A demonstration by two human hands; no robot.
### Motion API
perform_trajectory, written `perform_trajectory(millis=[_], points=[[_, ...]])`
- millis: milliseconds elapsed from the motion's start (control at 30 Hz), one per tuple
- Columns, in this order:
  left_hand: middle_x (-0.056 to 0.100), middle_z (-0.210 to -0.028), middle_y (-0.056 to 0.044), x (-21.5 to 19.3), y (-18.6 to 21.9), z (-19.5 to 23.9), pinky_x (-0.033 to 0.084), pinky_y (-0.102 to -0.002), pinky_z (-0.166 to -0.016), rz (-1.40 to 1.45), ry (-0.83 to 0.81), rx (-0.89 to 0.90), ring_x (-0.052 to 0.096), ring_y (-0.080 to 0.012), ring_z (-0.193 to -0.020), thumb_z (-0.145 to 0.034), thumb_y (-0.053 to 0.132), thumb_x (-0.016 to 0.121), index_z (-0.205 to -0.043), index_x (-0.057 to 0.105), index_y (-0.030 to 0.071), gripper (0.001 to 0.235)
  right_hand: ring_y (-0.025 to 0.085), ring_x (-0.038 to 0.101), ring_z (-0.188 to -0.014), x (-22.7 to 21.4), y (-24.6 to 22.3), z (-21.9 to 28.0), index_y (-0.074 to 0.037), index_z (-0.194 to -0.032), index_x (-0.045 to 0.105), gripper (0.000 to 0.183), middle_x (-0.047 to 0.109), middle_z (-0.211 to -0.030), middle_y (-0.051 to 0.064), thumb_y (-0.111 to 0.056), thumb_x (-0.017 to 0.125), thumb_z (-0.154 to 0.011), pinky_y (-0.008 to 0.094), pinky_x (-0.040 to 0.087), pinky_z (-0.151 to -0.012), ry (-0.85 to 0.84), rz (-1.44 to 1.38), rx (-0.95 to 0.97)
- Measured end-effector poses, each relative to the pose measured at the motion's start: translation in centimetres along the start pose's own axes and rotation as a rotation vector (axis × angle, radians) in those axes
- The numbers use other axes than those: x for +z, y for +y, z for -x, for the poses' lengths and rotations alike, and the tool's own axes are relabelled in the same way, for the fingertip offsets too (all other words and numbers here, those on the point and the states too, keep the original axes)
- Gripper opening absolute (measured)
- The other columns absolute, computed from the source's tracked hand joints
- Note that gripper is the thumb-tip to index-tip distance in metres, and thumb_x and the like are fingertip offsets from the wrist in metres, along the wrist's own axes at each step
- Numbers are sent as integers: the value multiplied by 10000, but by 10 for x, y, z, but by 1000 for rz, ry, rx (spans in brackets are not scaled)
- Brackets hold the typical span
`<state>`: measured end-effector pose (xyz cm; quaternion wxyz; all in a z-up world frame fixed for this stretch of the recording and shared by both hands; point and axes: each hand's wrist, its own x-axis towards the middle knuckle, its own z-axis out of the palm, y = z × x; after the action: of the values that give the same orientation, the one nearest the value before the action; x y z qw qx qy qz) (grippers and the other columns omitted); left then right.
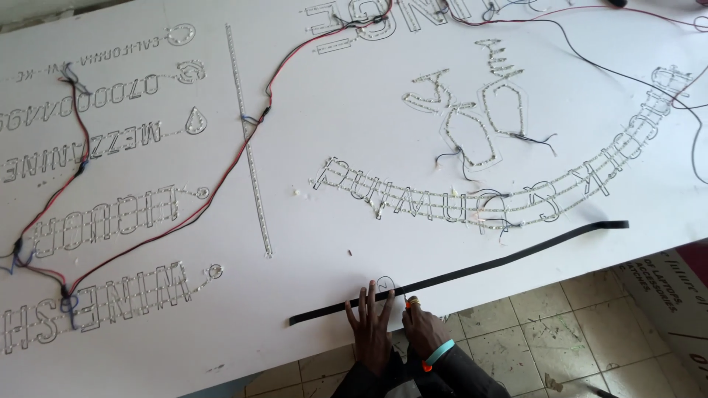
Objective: Wiring LED strips into sign letters on a fabrication board
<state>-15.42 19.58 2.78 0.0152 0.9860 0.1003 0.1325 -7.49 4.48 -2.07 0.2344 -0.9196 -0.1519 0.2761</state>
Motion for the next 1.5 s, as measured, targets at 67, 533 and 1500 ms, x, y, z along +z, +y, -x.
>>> perform_trajectory(millis=[67, 533, 1500], points=[[232, -1896, -152, 5, 0, -1, 236, -723, -1313, 58, -5, -3, 276, -376, -1714, -560, 44, 854, -1769, 388, 379, 1339, 395, 690, -579, -9, -8, 3, -56, -1496, 499, 481, 772, -816, 170, -387, 461, -1149, 521, 469, -500, 6, -38, 23], [164, -1921, -197, 7, 24, -9, 184, -730, -1367, -63, 46, -29, 230, -380, -1750, -588, -83, 658, -1776, 326, 266, 1282, 394, 647, -594, 1, 40, 14, 29, -1400, 557, 398, 633, -1483, 216, -283, 488, -1164, 588, 477, -541, 22, -46, -195], [28, -1951, -176, 3, 139, -71, 158, -707, -1366, -125, 59, 132, 77, -398, -1788, -623, -11, 688, -1842, 128, 323, 1382, 403, 685, -577, -131, 122, 1, -116, -1413, 544, 369, 786, -753, 194, -372, 489, -1153, 503, 476, -558, 138, -134, 120]])
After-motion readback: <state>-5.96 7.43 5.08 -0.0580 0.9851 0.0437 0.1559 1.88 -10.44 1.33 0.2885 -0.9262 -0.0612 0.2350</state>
